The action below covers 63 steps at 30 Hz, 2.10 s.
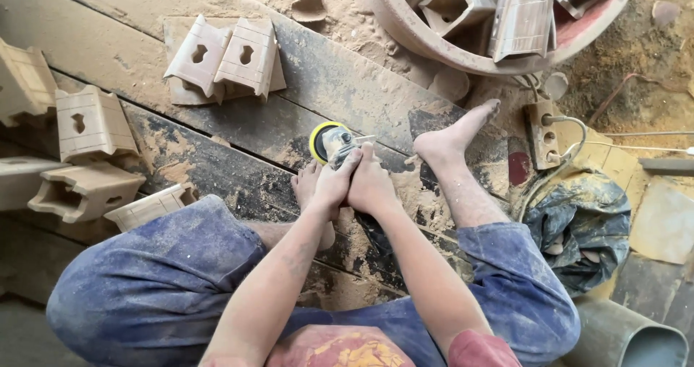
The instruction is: Sanding small decorative wooden blocks using a handheld power sander while sitting on the floor.
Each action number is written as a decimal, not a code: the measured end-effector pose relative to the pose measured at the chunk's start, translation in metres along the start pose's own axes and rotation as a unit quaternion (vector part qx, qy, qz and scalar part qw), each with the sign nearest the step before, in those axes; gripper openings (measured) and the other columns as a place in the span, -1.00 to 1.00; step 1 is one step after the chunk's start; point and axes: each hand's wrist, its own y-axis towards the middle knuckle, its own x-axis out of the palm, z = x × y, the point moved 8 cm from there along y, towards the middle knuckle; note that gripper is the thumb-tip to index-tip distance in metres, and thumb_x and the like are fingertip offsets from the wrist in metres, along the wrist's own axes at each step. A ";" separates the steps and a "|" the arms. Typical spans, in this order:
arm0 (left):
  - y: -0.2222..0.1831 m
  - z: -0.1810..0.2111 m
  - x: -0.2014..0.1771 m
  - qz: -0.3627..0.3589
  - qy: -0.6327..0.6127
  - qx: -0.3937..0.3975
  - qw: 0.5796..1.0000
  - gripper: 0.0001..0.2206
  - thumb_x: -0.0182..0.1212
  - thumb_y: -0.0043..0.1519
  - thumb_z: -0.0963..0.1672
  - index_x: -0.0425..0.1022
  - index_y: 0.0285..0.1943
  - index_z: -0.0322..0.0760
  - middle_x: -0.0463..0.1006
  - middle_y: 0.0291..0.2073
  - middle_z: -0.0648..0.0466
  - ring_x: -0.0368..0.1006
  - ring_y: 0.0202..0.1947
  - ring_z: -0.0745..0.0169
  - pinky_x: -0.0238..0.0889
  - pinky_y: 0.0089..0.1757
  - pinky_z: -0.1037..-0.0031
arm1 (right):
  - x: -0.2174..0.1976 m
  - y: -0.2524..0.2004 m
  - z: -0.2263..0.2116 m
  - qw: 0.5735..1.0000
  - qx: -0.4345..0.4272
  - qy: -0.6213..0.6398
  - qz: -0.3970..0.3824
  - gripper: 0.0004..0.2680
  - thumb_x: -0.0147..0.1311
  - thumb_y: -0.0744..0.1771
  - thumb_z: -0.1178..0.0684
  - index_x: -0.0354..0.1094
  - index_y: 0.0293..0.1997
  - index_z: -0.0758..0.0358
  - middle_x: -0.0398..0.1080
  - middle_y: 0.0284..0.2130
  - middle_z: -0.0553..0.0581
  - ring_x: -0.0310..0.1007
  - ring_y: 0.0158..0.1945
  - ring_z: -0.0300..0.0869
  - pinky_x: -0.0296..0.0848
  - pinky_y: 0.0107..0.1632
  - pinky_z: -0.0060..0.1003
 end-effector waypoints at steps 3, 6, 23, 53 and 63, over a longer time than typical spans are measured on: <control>0.007 0.001 0.020 -0.017 0.007 0.009 1.000 -0.35 0.32 0.08 0.21 0.55 0.22 -0.20 0.54 0.18 -0.17 0.35 0.31 -0.06 0.21 0.24 0.14 | -0.003 0.008 0.032 1.000 0.018 -0.001 0.004 -0.59 -0.28 0.36 -0.01 -0.20 0.33 0.39 0.38 -0.05 0.49 0.47 0.01 0.47 0.46 0.11 0.25; 0.031 -0.005 0.057 -0.054 0.061 0.019 0.997 -0.34 0.33 0.02 0.25 0.58 0.18 -0.11 0.56 0.17 -0.11 0.34 0.33 -0.02 0.13 0.30 0.18 | -0.006 0.016 0.075 0.998 0.063 0.015 0.027 -0.56 -0.23 0.34 -0.03 -0.24 0.33 0.36 0.38 -0.03 0.52 0.45 0.04 0.47 0.43 0.14 0.27; 0.003 -0.032 0.049 -0.075 0.076 -0.013 0.994 -0.34 0.40 -0.03 0.26 0.60 0.16 -0.01 0.60 0.12 0.02 0.40 0.27 0.09 0.23 0.25 0.21 | -0.003 -0.023 0.069 0.994 0.087 0.052 0.033 -0.51 -0.17 0.32 0.00 -0.29 0.36 0.36 0.37 0.00 0.53 0.44 0.06 0.45 0.40 0.18 0.29; -0.033 -0.058 0.009 -0.017 -0.031 0.089 0.995 -0.57 0.38 0.15 0.08 0.66 0.10 -0.16 0.67 -0.02 -0.08 0.51 0.14 0.11 0.28 0.17 0.21 | 0.029 -0.068 0.023 0.999 0.023 0.045 -0.018 -0.58 -0.28 0.35 0.07 -0.23 0.36 0.40 0.37 -0.10 0.52 0.45 0.02 0.52 0.43 0.13 0.31; -0.018 -0.071 0.062 -0.074 0.032 0.056 0.995 -0.56 0.45 0.06 0.13 0.69 0.02 -0.05 0.69 -0.08 0.00 0.55 0.07 0.10 0.33 0.11 0.21 | 0.038 -0.057 0.107 0.989 0.100 0.109 0.018 -0.59 -0.05 0.31 0.00 -0.16 0.22 0.26 0.26 0.06 0.52 0.43 0.04 0.51 0.42 0.17 0.33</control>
